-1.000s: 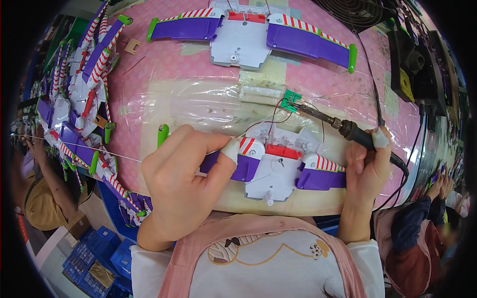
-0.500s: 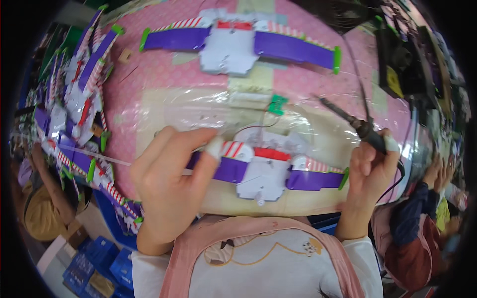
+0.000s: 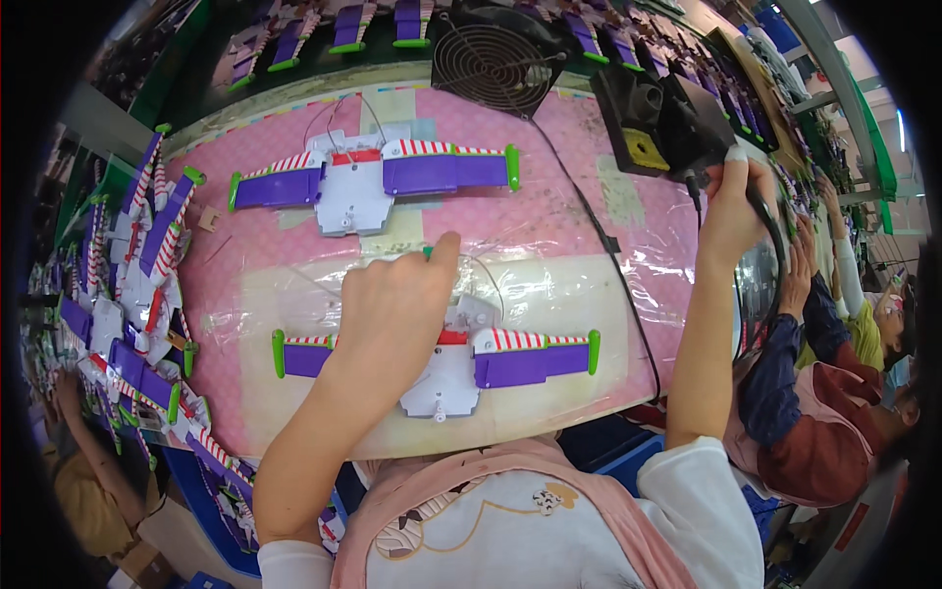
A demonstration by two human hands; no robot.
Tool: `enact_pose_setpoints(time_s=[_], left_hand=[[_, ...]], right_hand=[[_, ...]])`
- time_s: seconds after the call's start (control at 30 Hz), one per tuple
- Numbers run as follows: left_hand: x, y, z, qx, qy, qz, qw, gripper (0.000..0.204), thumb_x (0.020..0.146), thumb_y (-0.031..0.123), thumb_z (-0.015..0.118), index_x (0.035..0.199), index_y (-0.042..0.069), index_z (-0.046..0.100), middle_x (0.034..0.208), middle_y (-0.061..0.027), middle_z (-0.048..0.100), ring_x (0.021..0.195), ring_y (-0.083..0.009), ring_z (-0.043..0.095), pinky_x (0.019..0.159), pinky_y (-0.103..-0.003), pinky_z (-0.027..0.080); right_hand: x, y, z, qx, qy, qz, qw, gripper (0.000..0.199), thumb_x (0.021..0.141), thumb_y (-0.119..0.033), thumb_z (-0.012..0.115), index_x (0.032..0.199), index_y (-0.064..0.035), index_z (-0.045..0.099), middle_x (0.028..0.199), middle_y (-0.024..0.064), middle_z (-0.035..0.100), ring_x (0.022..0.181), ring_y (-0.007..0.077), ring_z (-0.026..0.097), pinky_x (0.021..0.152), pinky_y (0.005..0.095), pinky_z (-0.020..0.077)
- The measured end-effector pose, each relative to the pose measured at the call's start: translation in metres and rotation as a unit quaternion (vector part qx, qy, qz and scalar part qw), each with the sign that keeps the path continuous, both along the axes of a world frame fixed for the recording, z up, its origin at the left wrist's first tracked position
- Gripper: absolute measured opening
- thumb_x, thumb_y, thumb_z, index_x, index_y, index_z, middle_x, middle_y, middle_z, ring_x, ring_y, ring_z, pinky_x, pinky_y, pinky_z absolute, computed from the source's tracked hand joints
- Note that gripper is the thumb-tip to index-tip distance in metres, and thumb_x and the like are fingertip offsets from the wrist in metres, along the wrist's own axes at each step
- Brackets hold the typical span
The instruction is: Assembling and soldering electronic components onto toy wing parts in a factory setting.
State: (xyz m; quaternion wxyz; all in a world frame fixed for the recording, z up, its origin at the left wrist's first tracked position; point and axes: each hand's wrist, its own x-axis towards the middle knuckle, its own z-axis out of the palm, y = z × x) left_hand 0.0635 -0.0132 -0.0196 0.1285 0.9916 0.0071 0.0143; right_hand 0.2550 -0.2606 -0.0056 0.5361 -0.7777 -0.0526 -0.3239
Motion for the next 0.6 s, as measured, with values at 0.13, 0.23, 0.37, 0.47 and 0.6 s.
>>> enact_pose_setpoints(time_s=[0.13, 0.23, 0.37, 0.47, 0.6], left_hand=[[-0.001, 0.005, -0.001, -0.055, -0.036, 0.014, 0.998, 0.03, 0.071, 0.006, 0.058, 0.101, 0.008, 0.058, 0.072, -0.0122, 0.062, 0.058, -0.0282, 0.059, 0.051, -0.039, 0.045], [-0.012, 0.003, 0.012, -0.135, -0.11, 0.035, 0.984, 0.032, 0.07, 0.007, 0.061, 0.102, 0.007, 0.059, 0.068, -0.01, 0.06, 0.054, -0.0249, 0.057, 0.049, -0.036, 0.042], [-0.061, 0.018, 0.048, -0.411, 0.088, 0.138, 0.897, 0.03, 0.085, 0.02, 0.054, 0.11, 0.004, 0.055, 0.06, -0.005, 0.051, 0.05, -0.0144, 0.048, 0.048, -0.029, 0.036], [-0.121, 0.035, 0.042, -0.701, 0.095, 0.108, 0.698, 0.042, 0.092, 0.033, 0.042, 0.115, 0.0, 0.052, 0.058, 0.0009, 0.042, 0.052, -0.0079, 0.036, 0.048, -0.024, 0.027], [-0.147, 0.036, 0.045, -0.72, -0.03, 0.149, 0.677, 0.052, 0.094, 0.038, 0.036, 0.118, -0.008, 0.044, 0.053, 0.0037, 0.034, 0.044, -0.0049, 0.026, 0.042, -0.023, 0.018]], right_hand=[[0.017, 0.01, -0.003, 0.017, 0.068, 0.075, 0.995, 0.02, 0.081, -0.016, 0.062, 0.084, 0.0039, 0.059, 0.063, 0.0066, 0.06, 0.049, 0.008, 0.051, 0.044, 0.0203, 0.0383], [0.032, 0.021, -0.019, 0.326, 0.306, 0.225, 0.865, 0.024, 0.084, -0.022, 0.059, 0.08, 0.0019, 0.059, 0.064, 0.0064, 0.059, 0.054, 0.0099, 0.053, 0.049, 0.0227, 0.0411], [-0.099, 0.015, -0.017, -0.383, 0.343, 0.55, 0.658, 0.032, 0.074, -0.024, 0.067, 0.093, 0.0009, 0.061, 0.076, 0.0118, 0.063, 0.069, 0.0261, 0.062, 0.063, 0.0354, 0.0459], [-0.126, 0.007, 0.004, -0.198, 0.55, 0.586, 0.56, 0.024, 0.076, -0.021, 0.065, 0.087, 0.0001, 0.059, 0.069, 0.0049, 0.058, 0.06, 0.0154, 0.057, 0.055, 0.0273, 0.0442], [-0.101, 0.058, 0.022, -0.086, 0.495, 0.409, 0.762, 0.022, 0.075, -0.012, 0.066, 0.096, -0.0043, 0.063, 0.069, -0.0026, 0.058, 0.062, 0.0033, 0.053, 0.053, 0.0189, 0.0426]])
